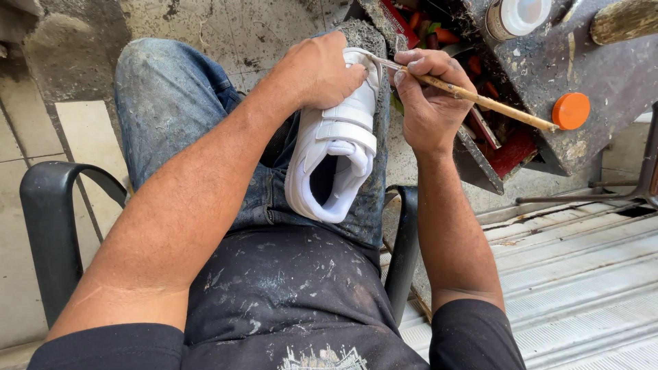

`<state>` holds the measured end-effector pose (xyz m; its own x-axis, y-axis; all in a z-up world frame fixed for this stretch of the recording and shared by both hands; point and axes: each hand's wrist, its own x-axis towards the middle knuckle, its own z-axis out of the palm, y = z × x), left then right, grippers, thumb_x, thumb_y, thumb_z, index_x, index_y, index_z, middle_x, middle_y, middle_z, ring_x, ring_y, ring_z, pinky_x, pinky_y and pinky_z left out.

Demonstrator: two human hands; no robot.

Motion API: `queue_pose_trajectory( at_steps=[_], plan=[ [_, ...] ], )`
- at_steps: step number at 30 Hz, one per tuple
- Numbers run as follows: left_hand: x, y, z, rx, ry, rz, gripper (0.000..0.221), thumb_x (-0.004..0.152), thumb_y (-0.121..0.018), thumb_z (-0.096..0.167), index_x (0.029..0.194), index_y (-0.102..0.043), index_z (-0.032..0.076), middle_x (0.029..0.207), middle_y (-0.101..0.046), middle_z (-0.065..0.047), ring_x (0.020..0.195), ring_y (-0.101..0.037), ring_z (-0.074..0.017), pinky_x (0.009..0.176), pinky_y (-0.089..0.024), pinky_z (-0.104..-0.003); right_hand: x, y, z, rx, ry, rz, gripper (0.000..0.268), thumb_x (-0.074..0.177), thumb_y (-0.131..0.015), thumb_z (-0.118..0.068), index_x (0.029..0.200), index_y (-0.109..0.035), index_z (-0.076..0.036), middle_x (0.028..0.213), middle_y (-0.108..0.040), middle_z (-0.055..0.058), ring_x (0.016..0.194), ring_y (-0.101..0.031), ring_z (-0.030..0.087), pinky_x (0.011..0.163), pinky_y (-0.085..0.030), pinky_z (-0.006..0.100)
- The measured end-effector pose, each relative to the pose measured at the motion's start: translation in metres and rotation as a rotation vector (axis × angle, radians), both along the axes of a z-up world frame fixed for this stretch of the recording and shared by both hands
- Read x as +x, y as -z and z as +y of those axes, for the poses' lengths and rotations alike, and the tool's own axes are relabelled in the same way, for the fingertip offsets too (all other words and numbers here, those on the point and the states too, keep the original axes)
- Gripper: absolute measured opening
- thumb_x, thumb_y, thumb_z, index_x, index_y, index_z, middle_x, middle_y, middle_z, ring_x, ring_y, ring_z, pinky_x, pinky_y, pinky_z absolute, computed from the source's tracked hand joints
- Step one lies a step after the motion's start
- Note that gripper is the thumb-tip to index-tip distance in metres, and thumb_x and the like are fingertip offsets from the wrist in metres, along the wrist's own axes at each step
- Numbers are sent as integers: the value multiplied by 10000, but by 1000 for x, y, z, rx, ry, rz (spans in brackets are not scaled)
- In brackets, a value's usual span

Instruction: Painting and detailing sneakers using a brush and a wooden applicator stick

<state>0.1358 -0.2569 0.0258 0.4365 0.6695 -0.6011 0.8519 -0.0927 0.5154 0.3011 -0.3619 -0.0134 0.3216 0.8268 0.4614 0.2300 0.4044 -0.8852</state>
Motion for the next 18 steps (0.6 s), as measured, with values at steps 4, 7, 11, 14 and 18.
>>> queue_pose_trajectory(
  at_steps=[4,7,11,14,18],
  plan=[
    [0,7,1,27,11,-24,539,855,-480,484,1221,-563,97,1278,-634,-253,1172,-578,-458,920,-462,-529,0,-1,2,14,-9,-1,252,865,-698,181,903,-601,-49,975,-691,164,943,-693,268,892,-610,362],
    [0,9,0,38,13,-33,549,860,-485,492,1223,-573,90,1279,-634,-256,1170,-580,-456,918,-465,-524,0,-2,3,26,-20,-11,243,869,-692,174,897,-602,-49,968,-695,165,930,-692,270,894,-597,372],
    [-1,8,0,41,16,-28,553,870,-484,500,1230,-571,88,1270,-638,-260,1166,-583,-463,915,-465,-532,-3,-3,5,49,-45,-26,222,890,-713,146,920,-611,-48,979,-694,155,942,-698,280,908,-590,396],
    [-1,5,0,34,16,-25,561,872,-477,502,1239,-566,88,1276,-635,-263,1177,-579,-465,928,-465,-532,-5,-4,7,66,-50,-40,233,880,-698,169,915,-607,-43,964,-685,150,939,-696,284,914,-581,401],
    [-1,2,-1,23,3,-20,565,868,-483,509,1241,-568,93,1286,-633,-257,1179,-580,-461,925,-467,-522,-6,-15,8,59,-44,-123,222,860,-678,185,869,-604,-24,935,-706,183,908,-673,290,923,-560,416]
  ],
)
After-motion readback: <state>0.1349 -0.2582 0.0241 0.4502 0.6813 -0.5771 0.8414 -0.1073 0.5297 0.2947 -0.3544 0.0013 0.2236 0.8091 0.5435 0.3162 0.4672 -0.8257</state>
